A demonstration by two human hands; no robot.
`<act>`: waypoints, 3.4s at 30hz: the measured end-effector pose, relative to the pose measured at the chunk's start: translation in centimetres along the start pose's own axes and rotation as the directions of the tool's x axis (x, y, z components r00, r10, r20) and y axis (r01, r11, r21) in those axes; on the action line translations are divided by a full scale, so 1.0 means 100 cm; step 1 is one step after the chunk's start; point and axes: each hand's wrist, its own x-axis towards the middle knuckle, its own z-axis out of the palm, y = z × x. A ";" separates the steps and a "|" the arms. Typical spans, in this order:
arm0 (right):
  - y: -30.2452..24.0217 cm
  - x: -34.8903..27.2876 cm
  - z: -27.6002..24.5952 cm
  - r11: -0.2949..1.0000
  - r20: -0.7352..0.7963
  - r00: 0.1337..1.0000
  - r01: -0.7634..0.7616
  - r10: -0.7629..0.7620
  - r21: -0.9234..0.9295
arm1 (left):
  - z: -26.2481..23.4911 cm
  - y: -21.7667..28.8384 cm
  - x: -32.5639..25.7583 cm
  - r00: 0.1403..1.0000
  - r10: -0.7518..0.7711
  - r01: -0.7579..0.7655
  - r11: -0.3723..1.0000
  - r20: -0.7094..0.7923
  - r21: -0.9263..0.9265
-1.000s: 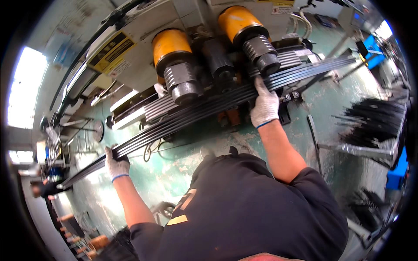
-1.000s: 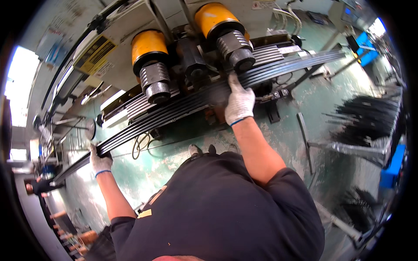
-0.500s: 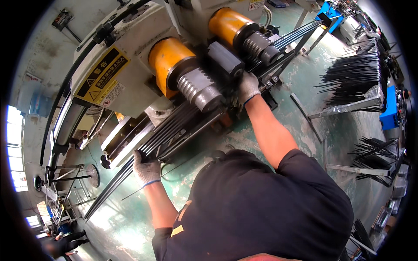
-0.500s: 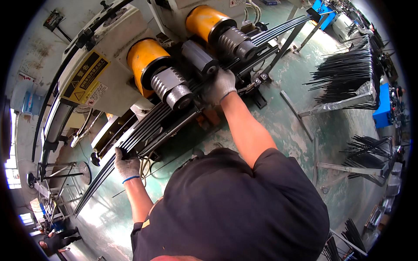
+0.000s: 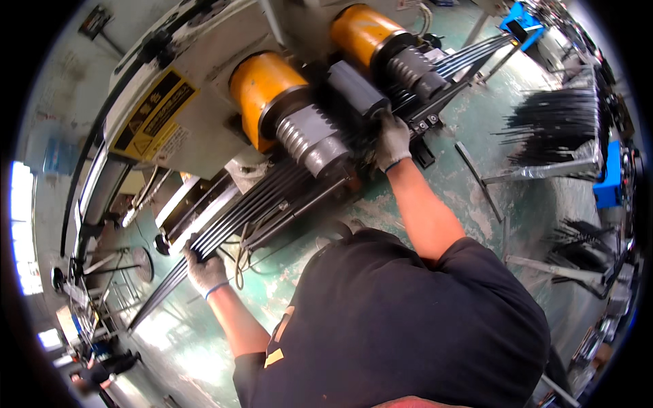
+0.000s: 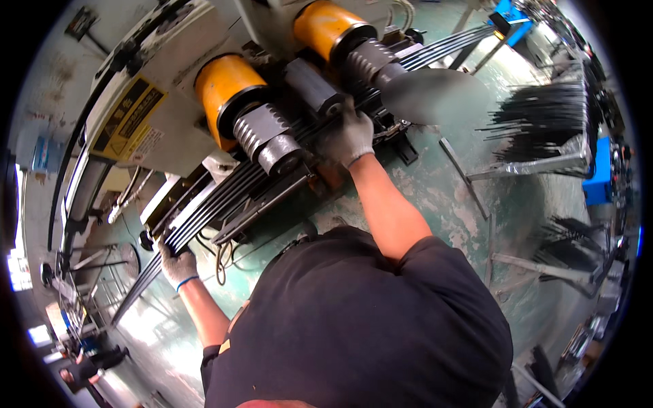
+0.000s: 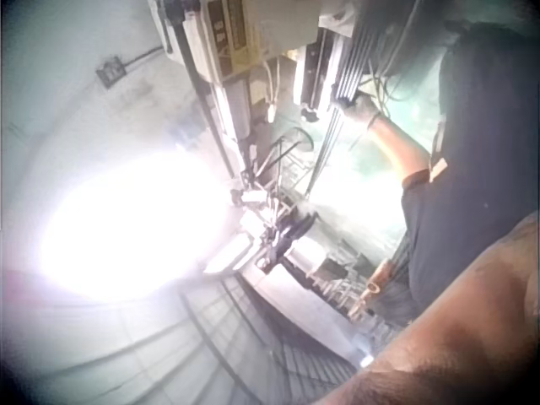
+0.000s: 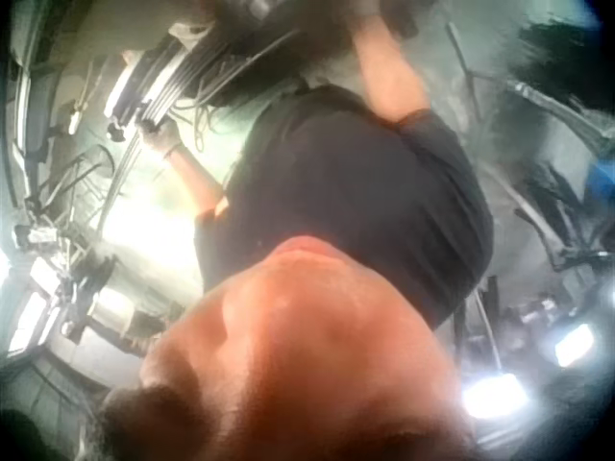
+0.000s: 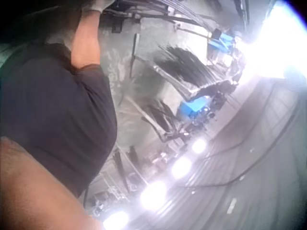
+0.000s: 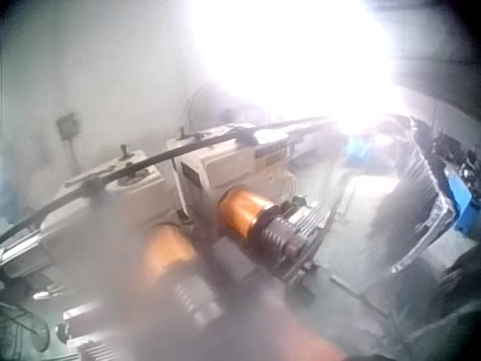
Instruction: The person repeatedly feeds long black metal rods into a bending machine, guides them through rollers, and removes the bent pieces. The bent rods are stacked on a nearby rack. The person wears gloves and uses both hands to handle the rods and operate the machine.
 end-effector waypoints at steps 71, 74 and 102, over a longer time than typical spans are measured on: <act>0.160 -0.336 0.093 0.893 0.365 0.872 -0.157 0.325 -0.422 | -0.293 0.454 0.154 0.946 0.291 -0.272 0.953 -0.145 0.137; 0.151 -0.338 0.093 0.890 0.379 0.862 -0.160 0.338 -0.428 | -0.290 0.451 0.162 0.937 0.330 -0.325 0.944 -0.117 0.064; 0.085 -0.321 0.106 0.706 0.421 0.731 -0.116 0.537 -0.698 | -0.300 0.448 0.142 0.966 0.248 -0.246 0.968 -0.069 0.038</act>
